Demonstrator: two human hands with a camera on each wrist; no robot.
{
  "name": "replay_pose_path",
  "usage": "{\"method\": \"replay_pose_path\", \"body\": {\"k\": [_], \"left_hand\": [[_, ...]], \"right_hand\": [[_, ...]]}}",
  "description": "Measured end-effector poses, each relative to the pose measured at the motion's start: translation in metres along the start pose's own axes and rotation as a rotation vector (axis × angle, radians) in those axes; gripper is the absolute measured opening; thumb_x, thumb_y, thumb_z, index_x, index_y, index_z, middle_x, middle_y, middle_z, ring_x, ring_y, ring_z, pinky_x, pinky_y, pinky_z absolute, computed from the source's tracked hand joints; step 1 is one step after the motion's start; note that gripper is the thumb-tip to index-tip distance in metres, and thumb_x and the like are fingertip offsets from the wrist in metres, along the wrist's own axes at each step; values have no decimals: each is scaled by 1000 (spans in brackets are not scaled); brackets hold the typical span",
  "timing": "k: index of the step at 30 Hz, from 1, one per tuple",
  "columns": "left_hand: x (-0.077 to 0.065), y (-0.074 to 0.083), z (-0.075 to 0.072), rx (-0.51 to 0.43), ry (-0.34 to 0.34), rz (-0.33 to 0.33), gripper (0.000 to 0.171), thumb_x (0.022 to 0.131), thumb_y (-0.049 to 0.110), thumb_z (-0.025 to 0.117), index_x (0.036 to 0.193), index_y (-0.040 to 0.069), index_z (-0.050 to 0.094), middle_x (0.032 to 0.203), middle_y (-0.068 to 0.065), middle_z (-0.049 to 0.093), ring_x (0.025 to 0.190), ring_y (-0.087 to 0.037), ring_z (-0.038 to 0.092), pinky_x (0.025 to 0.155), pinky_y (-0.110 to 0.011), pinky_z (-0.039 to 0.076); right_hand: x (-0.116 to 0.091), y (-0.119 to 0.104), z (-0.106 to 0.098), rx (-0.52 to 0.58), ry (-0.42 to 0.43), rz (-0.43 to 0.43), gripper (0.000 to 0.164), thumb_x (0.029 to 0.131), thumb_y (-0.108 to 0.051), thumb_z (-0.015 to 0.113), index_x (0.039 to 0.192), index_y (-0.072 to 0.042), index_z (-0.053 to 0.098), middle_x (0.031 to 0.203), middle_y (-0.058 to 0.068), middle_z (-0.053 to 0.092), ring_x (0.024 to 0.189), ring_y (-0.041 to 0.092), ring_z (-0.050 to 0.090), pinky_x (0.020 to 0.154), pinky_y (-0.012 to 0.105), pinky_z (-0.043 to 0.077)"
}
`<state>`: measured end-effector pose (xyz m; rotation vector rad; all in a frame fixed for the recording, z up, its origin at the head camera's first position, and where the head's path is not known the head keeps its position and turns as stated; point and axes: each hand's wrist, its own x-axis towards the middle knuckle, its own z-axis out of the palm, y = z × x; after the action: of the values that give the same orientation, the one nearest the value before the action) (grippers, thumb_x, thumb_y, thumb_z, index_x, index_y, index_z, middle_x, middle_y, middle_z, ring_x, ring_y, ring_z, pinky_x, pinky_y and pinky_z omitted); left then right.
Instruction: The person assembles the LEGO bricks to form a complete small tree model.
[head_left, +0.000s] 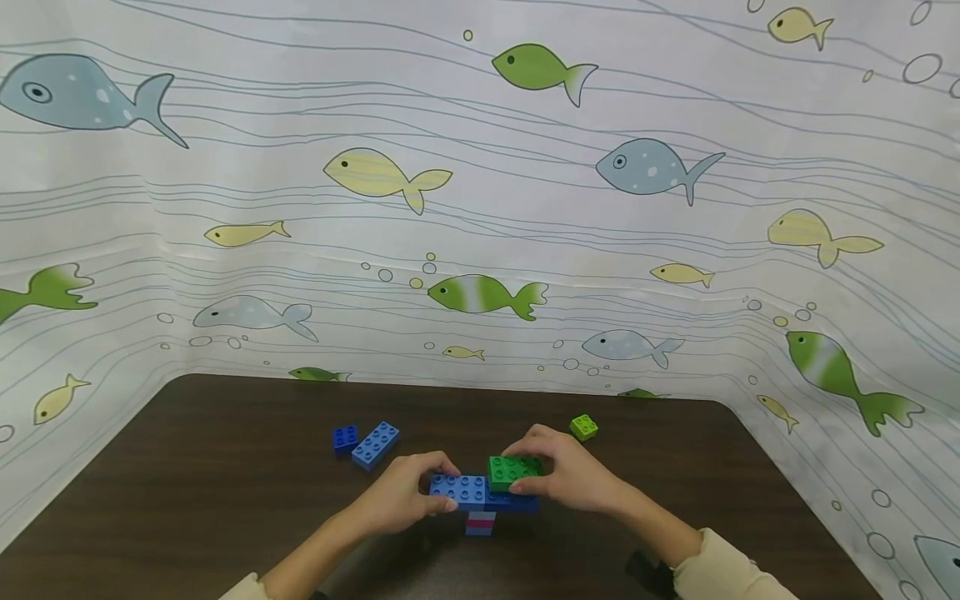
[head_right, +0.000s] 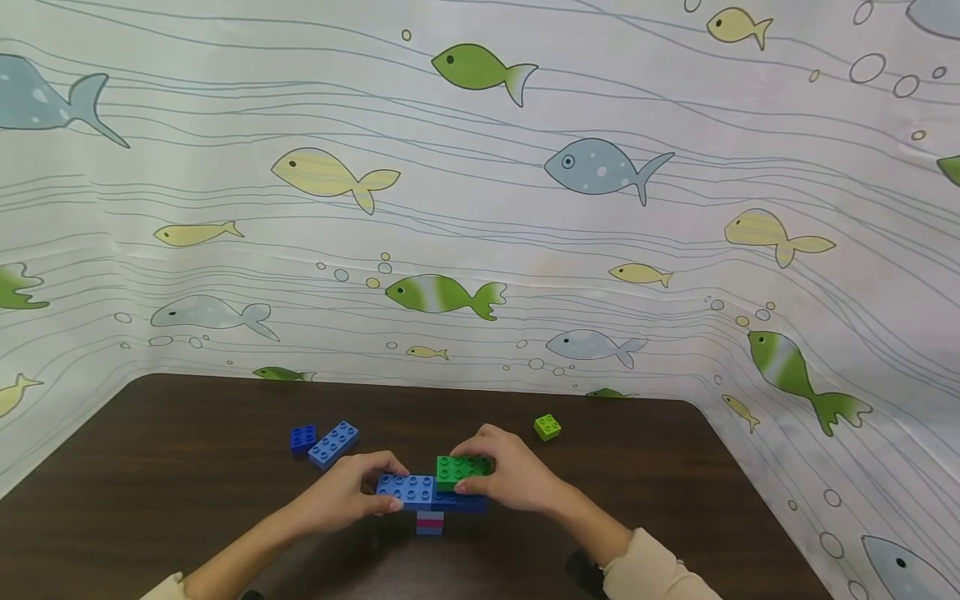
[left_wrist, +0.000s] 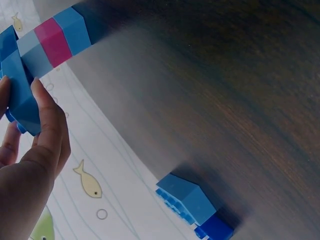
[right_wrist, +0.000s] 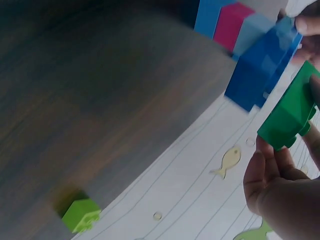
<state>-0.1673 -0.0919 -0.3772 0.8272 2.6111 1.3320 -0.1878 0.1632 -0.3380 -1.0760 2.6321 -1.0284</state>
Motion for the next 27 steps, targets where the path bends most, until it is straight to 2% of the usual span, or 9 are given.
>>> {"method": "replay_pose_path", "body": {"k": [8,27], "left_hand": [[0,1,0,-18,-12,2,23,81,12,69,101,6,60,76,3,54,62,-13,50,52,-23,42],[0,0,-1,-22,-14,9,23,81,12,69,101,6,60,79,2,55,62,-10,51,52,-24,44]], "right_hand": [[1,-7,16,8,10,-24,29,80,-22,72,106,-11,66,91,-5,50,81,11,46,68,23,45],[4,-9,21,-34,17,-20,30,79,-21,72,107,-10,65,91,-5,48,79,9,46,67,22,44]]}}
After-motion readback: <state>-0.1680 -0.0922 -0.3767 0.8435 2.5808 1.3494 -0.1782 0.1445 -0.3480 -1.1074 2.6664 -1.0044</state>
